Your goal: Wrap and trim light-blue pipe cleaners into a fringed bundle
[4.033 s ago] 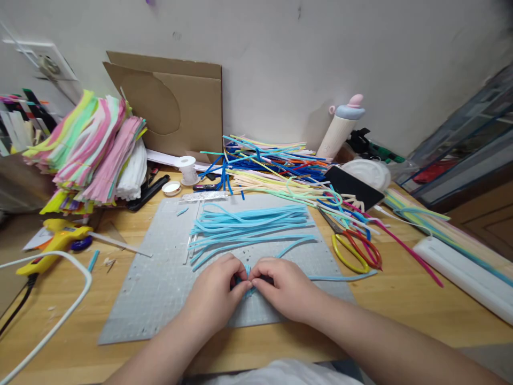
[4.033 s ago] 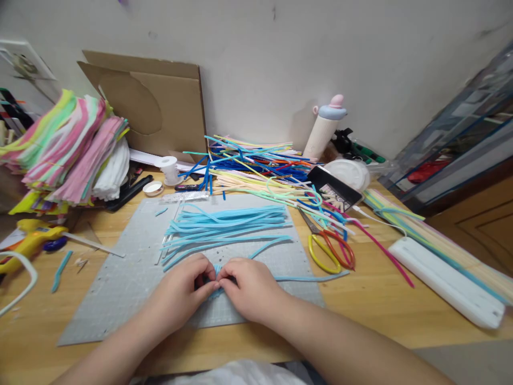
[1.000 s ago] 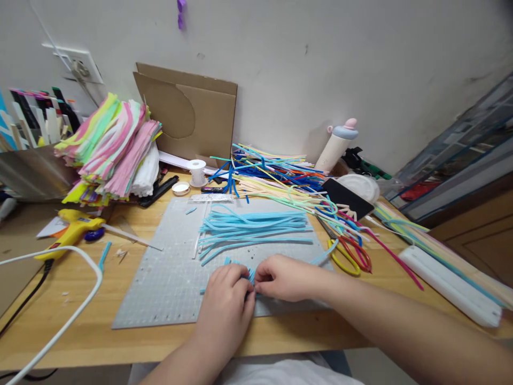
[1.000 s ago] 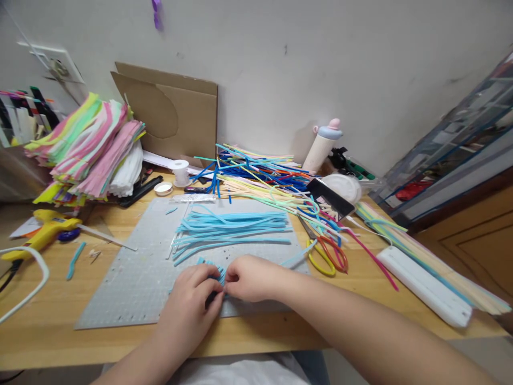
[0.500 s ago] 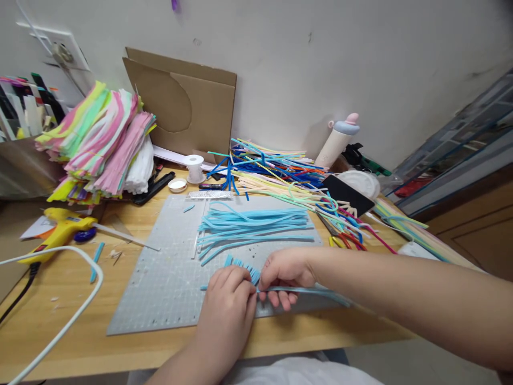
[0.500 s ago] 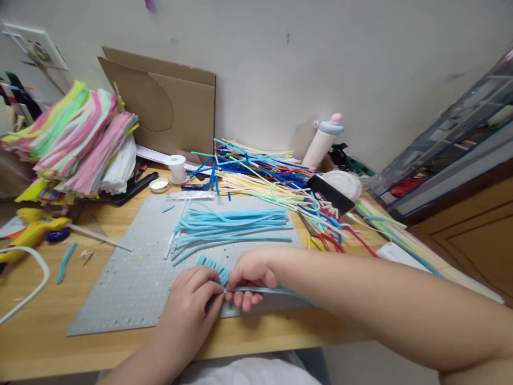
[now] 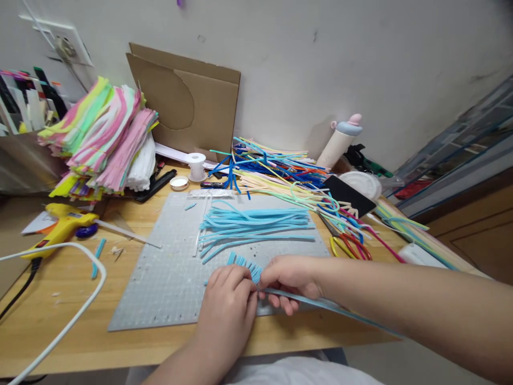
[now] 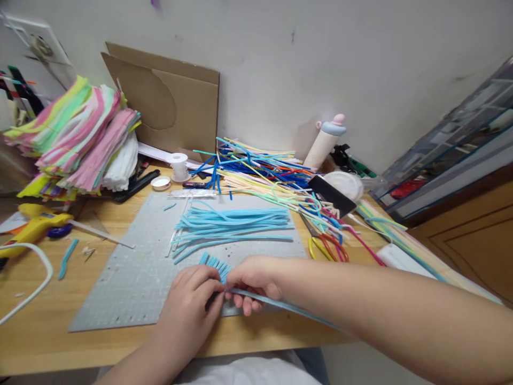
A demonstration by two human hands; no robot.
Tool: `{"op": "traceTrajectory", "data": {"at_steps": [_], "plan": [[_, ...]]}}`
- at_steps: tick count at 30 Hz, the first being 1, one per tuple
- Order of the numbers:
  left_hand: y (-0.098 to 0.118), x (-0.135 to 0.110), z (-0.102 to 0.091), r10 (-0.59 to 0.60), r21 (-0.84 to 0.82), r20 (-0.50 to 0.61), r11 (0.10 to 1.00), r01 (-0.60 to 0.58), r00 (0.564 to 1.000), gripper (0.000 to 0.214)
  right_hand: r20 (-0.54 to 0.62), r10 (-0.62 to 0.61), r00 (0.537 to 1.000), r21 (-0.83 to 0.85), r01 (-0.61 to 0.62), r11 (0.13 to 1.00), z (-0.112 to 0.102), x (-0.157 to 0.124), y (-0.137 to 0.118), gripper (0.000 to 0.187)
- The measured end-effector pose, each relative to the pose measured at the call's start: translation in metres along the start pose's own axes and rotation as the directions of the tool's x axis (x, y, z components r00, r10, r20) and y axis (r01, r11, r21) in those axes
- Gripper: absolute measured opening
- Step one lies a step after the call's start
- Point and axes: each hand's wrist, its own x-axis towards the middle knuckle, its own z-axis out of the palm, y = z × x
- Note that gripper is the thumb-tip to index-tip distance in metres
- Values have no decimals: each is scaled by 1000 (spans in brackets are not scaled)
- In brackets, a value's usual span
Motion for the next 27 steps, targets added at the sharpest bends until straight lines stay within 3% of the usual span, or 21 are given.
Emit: {"op": "traceTrajectory", "data": {"at_steps": [6,9,12,16,18,19,20,22,24,25,26,27], "plan": [[2,0,-1,9,-15,13,1000,-9,1000,12,-63,-11,998,26,13,1000,7,-1,1,24],[3,2,-3,-1,-33,39,999,2,999,14,-145,-114,983,-69,105,992,14,-2,5,28],[4,2,-3,-35,-24,31,999,35,999,14,-212,-213,954,-196,172,966,20,-2,11,23],[5,2,-2,-76,-6,31,997,77,997,13,-296,-253,921,-261,177,949,24,-2,22,10],[6,2,-1,-83,-11,40,996,84,996,12,-346,-361,866,-436,192,879,25,-4,26,5],[6,2,-1,-83,-20,47,996,84,995,12,-354,-465,812,-583,196,788,24,-5,28,4],[6,2,-1,-84,-32,55,996,86,995,13,-319,-586,745,-742,188,644,23,-7,29,5],[5,2,0,-95,-56,68,994,99,993,14,-74,-774,629,-965,150,214,19,-11,30,7],[4,3,0,-115,-80,76,989,121,990,15,269,-772,576,-963,136,-235,14,-15,29,12],[4,3,-1,-126,-92,78,987,133,989,15,411,-721,558,-903,141,-406,11,-17,28,18],[4,3,-1,-137,-104,77,984,144,988,15,510,-668,542,-841,148,-521,9,-19,27,23],[3,3,-1,-146,-116,75,981,154,986,15,554,-638,535,-806,154,-571,8,-20,26,26]]}}
